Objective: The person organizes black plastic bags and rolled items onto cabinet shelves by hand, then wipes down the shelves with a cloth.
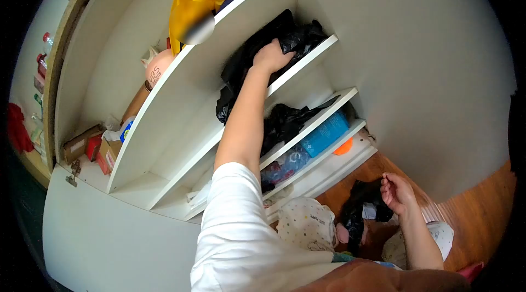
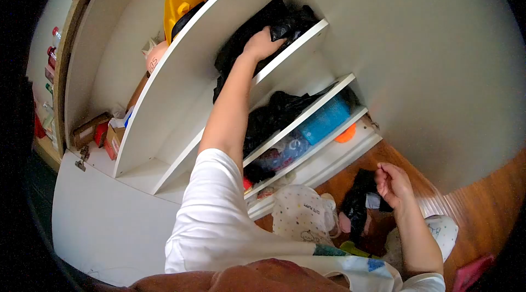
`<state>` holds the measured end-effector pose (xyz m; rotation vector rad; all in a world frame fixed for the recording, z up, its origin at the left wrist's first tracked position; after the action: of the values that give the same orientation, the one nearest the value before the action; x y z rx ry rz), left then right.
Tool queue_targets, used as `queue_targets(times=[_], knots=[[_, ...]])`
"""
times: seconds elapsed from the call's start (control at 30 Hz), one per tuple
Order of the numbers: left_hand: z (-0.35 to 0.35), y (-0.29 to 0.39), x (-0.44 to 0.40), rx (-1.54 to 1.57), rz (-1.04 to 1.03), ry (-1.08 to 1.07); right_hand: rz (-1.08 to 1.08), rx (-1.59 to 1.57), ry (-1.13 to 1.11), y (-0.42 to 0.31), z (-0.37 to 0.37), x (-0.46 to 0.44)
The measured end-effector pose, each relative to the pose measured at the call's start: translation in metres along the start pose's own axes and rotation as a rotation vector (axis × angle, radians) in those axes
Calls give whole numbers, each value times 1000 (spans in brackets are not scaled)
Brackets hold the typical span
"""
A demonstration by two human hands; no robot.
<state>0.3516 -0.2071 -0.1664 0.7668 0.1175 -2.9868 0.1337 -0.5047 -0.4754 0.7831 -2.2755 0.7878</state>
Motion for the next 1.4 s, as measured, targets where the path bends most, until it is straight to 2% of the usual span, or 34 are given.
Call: queue_targets(times=[0.1, 0.13, 0.17, 0.23, 0.3, 0.37, 0.4, 0.5, 0.53, 0.63, 0.67, 0.7, 0.77, 0.8, 0.83, 0.9, 0.97, 1.03, 1.07, 1.1, 1.17, 1.23, 1.3, 1.37, 1.4], knots=[[39, 20, 19, -54, -54, -31, -31, 0, -46, 3, 1, -2], [56, 30, 28, -21, -183, 202, -32, -17, -24, 4, 2, -3], [63, 32, 31, 20, -356, 326, -38, -34, -2, 6, 4, -5], [60, 17, 26, 83, -547, 529, -39, -23, 26, 9, 9, -10], [39, -1, 17, 51, -550, 461, -35, -14, 48, 10, 12, -13], [10, -21, 0, 342, -346, 220, -63, -33, 97, 11, 13, -13], [-6, -29, -7, 474, -123, 22, -67, -33, 104, 12, 13, -14], [-39, -39, -21, 556, 78, -247, -103, -45, 94, 15, 11, -15], [-11, -17, 3, 591, 235, -328, -88, -23, 101, 15, 9, -14], [-14, -18, 2, 645, 242, -341, -87, -10, 78, 16, 0, -14], [-31, -36, -8, 581, 309, -280, -104, -18, 52, 17, -2, -13], [-39, -41, -11, 578, 308, -280, -106, -20, 50, 18, -3, -12], [-39, -47, -19, 377, 244, -189, -95, -15, 35, 17, -5, -13], [-31, -46, -25, 271, 93, -155, -86, -14, 33, 16, -4, -14], [-14, -38, -15, 276, 91, -151, -82, -15, 53, 16, -2, -16], [31, -27, 20, 80, 8, 75, -80, -10, 74, 15, 2, -16], [52, -38, 56, -131, -67, 170, -75, -18, 62, 15, 1, -16], [54, -72, 86, -149, 50, 78, -74, -17, 58, 17, 5, -18], [32, -113, 91, 31, 150, -39, -70, -13, 60, 18, 5, -19], [27, -122, 105, 157, 287, -157, -76, -13, 53, 20, 3, -17], [15, -129, 116, 107, 409, -411, -97, 9, 94, 22, 1, -14], [-19, -149, 101, -301, 258, -644, -106, 15, 76, 26, 0, -16], [-30, -131, 85, -273, -8, -757, -108, 12, 57, 27, -2, -16], [-61, -153, 67, -441, -182, -709, -89, 28, 49, 25, -3, -16], [-58, -147, 67, -352, -79, -650, -90, 28, 48, 26, -3, -16]])
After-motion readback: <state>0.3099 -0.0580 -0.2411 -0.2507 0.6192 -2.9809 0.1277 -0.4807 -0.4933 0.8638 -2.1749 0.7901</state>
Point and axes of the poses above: each hand's wrist, its own x-axis away from the middle knuckle, its own z-axis out of the back of the hand, y = z × x, the point moved 6 cm from there along -x, towards the middle knuckle, and after that the axes turned 13 degrees about y, right-handed, at the moved point
